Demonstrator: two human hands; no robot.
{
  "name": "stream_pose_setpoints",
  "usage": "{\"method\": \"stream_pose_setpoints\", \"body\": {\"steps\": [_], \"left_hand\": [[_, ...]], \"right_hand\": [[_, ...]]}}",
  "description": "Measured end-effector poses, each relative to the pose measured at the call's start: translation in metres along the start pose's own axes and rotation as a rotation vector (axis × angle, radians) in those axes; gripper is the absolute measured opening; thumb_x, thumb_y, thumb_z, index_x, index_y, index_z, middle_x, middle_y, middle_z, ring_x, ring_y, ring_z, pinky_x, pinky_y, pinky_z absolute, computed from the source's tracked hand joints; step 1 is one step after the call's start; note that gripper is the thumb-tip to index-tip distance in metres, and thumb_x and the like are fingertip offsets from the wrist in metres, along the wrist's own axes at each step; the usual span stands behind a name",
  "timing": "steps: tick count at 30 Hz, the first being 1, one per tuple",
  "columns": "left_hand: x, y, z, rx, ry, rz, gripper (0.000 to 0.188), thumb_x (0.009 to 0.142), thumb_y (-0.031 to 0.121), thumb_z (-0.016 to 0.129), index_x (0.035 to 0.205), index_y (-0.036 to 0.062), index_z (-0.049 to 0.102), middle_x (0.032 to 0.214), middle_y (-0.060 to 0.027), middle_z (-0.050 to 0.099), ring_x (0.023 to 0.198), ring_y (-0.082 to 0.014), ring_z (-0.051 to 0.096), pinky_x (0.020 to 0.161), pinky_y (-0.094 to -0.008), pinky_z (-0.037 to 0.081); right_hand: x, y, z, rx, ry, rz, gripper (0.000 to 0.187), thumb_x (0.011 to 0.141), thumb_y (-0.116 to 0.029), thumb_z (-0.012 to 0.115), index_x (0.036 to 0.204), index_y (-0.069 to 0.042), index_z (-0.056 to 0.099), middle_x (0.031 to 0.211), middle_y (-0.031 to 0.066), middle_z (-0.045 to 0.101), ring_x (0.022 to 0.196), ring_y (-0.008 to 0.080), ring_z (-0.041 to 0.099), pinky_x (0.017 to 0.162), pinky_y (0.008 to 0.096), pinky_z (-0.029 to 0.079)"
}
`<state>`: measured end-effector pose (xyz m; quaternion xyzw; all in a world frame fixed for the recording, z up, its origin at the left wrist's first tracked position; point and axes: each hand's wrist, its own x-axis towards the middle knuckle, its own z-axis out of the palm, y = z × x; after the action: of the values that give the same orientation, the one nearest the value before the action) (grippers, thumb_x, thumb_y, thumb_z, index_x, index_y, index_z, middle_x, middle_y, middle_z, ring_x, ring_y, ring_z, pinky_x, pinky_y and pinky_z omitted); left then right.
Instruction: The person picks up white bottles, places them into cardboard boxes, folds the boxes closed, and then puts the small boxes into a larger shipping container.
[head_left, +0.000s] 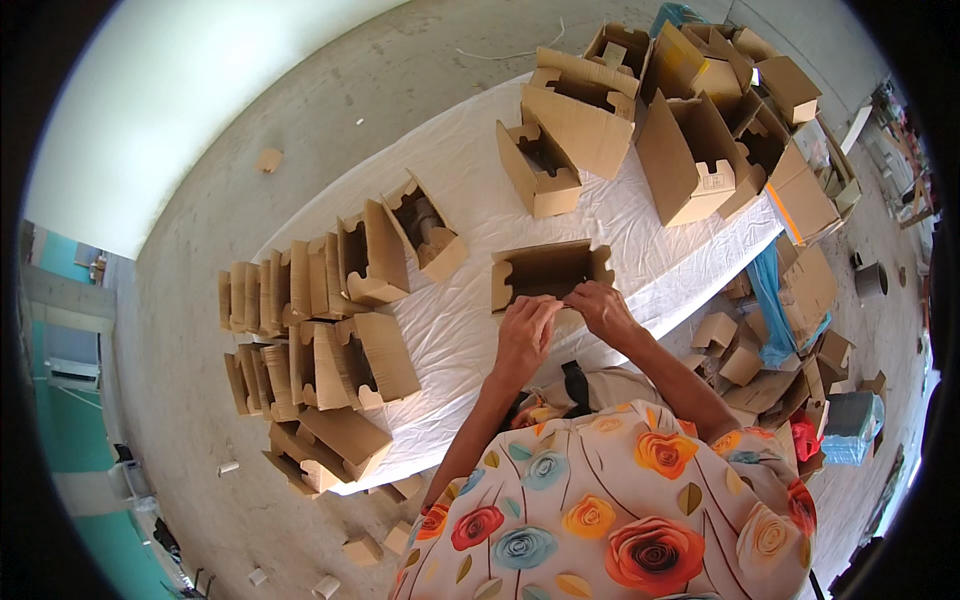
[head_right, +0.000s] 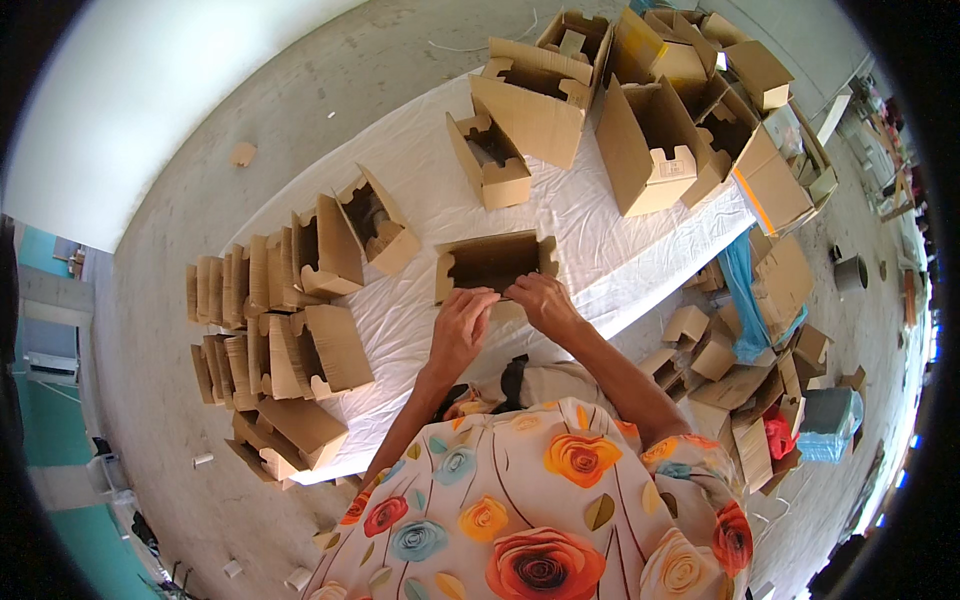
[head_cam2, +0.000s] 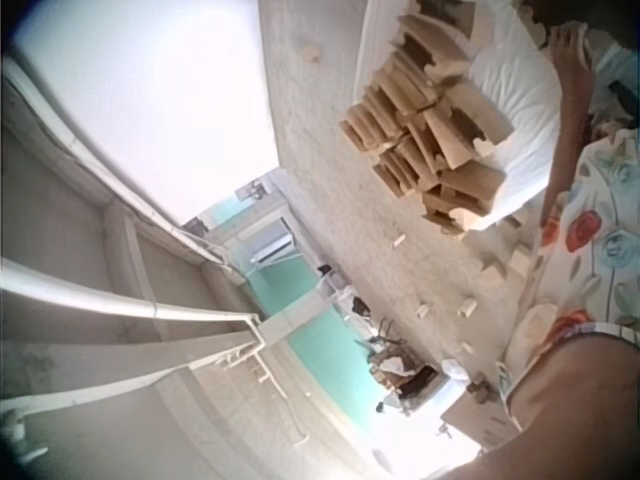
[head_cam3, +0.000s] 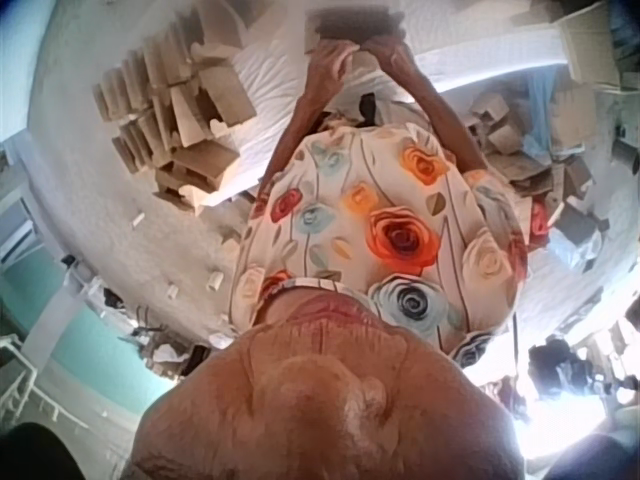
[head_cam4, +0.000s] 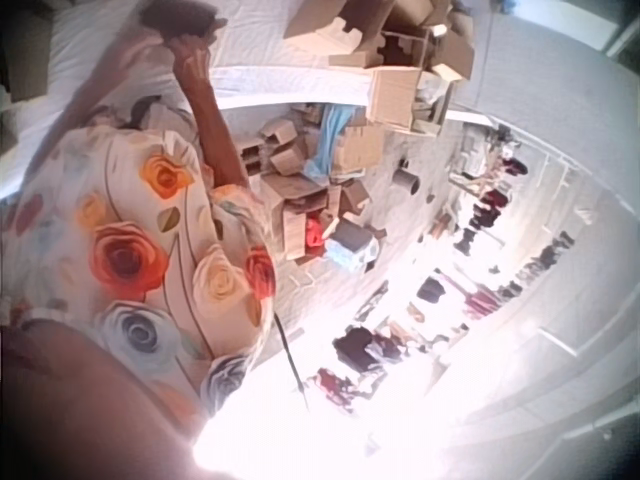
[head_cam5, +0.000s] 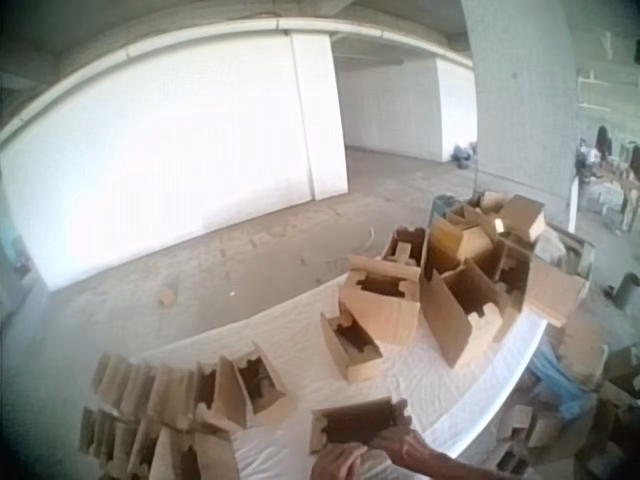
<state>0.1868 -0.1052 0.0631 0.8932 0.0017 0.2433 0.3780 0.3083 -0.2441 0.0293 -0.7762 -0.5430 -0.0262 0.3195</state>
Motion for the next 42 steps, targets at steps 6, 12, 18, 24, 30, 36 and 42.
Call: {"method": "stream_pose_setpoints", "body": {"steps": [6, 12, 18, 24, 30, 36, 42], "left_hand": [[0.001, -0.034, 0.008, 0.131, -0.154, -0.176, 0.024, 0.076, 0.000, 0.058, 0.099, 0.0042, 0.059, 0.096, -0.0135, 0.059, 0.091, -0.0323, 0.056, 0.079, -0.0410, 0.045], [-0.009, -0.045, 0.008, 0.332, -0.196, -0.357, 0.048, 0.075, 0.018, 0.068, 0.118, 0.0084, 0.050, 0.133, -0.0199, 0.036, 0.103, -0.0345, 0.053, 0.085, -0.0419, 0.044], [-0.014, -0.037, -0.003, 0.429, -0.263, -0.503, 0.077, 0.067, 0.034, 0.074, 0.133, 0.0141, 0.037, 0.141, -0.0190, 0.027, 0.118, -0.0370, 0.042, 0.089, -0.0476, 0.041], [-0.017, -0.046, -0.005, 0.435, -0.335, -0.653, 0.104, 0.057, 0.047, 0.078, 0.141, 0.0188, 0.025, 0.146, -0.0189, 0.017, 0.124, -0.0441, 0.029, 0.091, -0.0583, 0.035], [-0.028, -0.069, 0.010, 0.418, -0.291, -0.716, 0.106, 0.057, 0.054, 0.075, 0.142, 0.0188, 0.023, 0.146, -0.0194, 0.016, 0.125, -0.0463, 0.023, 0.094, -0.0607, 0.029], [-0.029, -0.067, 0.013, 0.398, -0.266, -0.741, 0.101, 0.058, 0.055, 0.074, 0.140, 0.0172, 0.028, 0.146, -0.0205, 0.016, 0.127, -0.0463, 0.020, 0.099, -0.0582, 0.023], [-0.034, -0.065, 0.013, 0.370, -0.114, -0.559, 0.081, 0.067, 0.033, 0.075, 0.136, 0.0165, 0.036, 0.146, -0.0207, 0.014, 0.130, -0.0456, 0.016, 0.105, -0.0517, 0.019]], "right_hand": [[0.001, 0.006, 0.015, -0.015, -0.069, -0.105, 0.012, 0.070, -0.004, 0.058, 0.081, -0.003, 0.063, 0.082, 0.0086, 0.058, 0.087, 0.0252, 0.054, 0.079, 0.0362, 0.043], [-0.013, 0.009, 0.004, 0.142, 0.017, 0.079, 0.025, 0.076, -0.021, 0.066, 0.092, -0.001, 0.064, 0.101, 0.0152, 0.054, 0.099, 0.0302, 0.050, 0.088, 0.0396, 0.041], [-0.026, 0.027, 0.017, 0.187, 0.024, 0.230, 0.054, 0.081, -0.031, 0.064, 0.122, 0.002, 0.047, 0.129, 0.0243, 0.036, 0.119, 0.0355, 0.039, 0.099, 0.0415, 0.034], [-0.018, 0.047, 0.028, 0.244, -0.086, 0.335, 0.053, 0.081, -0.027, 0.063, 0.121, 0.002, 0.047, 0.125, 0.0265, 0.041, 0.118, 0.0383, 0.041, 0.097, 0.0410, 0.036], [0.057, 0.081, 0.013, 0.017, 0.254, 0.339, 0.012, 0.077, -0.010, 0.060, 0.088, -0.004, 0.059, 0.084, 0.0110, 0.060, 0.092, 0.0293, 0.057, 0.071, 0.0402, 0.050], [0.136, 0.133, 0.038, -0.173, 0.085, 0.093, 0.031, 0.072, -0.002, 0.059, 0.103, -0.002, 0.053, 0.104, 0.0165, 0.057, 0.102, 0.0344, 0.052, 0.084, 0.0410, 0.046], [0.157, 0.170, 0.055, -0.496, -0.499, 0.169, 0.059, 0.067, -0.005, 0.063, 0.122, -0.005, 0.044, 0.115, 0.0147, 0.055, 0.114, 0.0319, 0.045, 0.093, 0.0436, 0.039]]}}
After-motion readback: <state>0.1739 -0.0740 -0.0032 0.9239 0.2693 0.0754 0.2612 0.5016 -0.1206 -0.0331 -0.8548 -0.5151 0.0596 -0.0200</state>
